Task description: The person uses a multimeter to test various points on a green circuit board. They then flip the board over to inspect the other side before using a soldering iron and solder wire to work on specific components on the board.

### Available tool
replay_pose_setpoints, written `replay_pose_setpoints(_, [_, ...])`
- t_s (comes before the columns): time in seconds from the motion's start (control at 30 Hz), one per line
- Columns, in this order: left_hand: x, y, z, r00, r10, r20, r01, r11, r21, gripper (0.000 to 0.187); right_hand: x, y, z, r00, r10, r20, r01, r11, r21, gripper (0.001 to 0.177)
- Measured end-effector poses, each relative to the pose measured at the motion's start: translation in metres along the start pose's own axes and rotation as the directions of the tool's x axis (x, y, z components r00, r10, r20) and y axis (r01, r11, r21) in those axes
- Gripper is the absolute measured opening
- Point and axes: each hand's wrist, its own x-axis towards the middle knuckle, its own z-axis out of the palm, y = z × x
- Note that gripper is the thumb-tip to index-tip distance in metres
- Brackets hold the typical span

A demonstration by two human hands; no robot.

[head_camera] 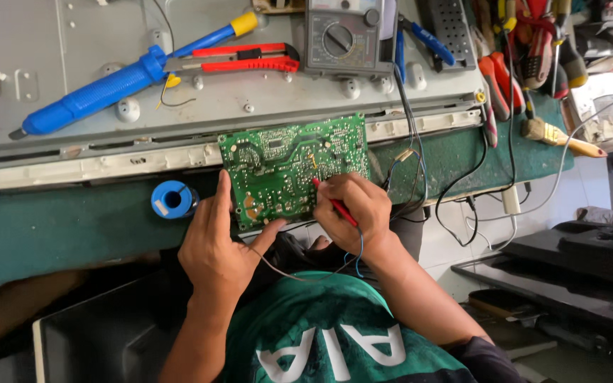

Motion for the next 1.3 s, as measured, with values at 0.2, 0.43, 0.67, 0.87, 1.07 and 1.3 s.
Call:
replay_pose_setpoints(0.2, [0.000, -0.001, 0.001, 1.000, 0.002, 0.005, -0.002, 1.000, -0.011, 0.097, -0.001, 0.003, 0.000, 0.999, 0.034, 0.001, -0.034, 0.999, -0.002, 0.009])
replay_pose_setpoints(0.43, [0.000, 0.001, 0.000, 1.000, 0.000, 0.000, 0.000, 0.999, -0.032, 0.096, -0.002, 0.001, 0.000, 0.999, 0.038, -0.011, -0.038, 0.999, -0.020, 0.012])
replay_pose_setpoints(0.67, [-0.002, -0.001, 0.002, 1.000, 0.002, -0.007, -0.002, 1.000, -0.012, 0.098, -0.005, 0.003, 0.004, 0.997, 0.026, -0.068, -0.028, 0.999, -0.028, 0.014])
replay_pose_setpoints(0.87, [-0.002, -0.001, 0.002, 1.000, -0.015, 0.002, 0.015, 1.000, -0.022, 0.099, -0.003, 0.003, 0.002, 0.999, 0.026, -0.046, -0.027, 0.999, -0.021, 0.012])
replay_pose_setpoints(1.07, [-0.001, 0.000, 0.002, 1.000, -0.002, -0.011, 0.002, 1.000, -0.020, 0.097, -0.004, 0.003, 0.001, 0.997, 0.075, -0.033, -0.074, 0.997, 0.036, 0.011])
replay_pose_setpoints(1.3, [-0.001, 0.000, 0.000, 1.000, 0.000, -0.004, 0.000, 1.000, 0.001, 0.098, -0.009, 0.008, 0.008, 0.984, 0.129, -0.122, -0.132, 0.991, -0.011, 0.016])
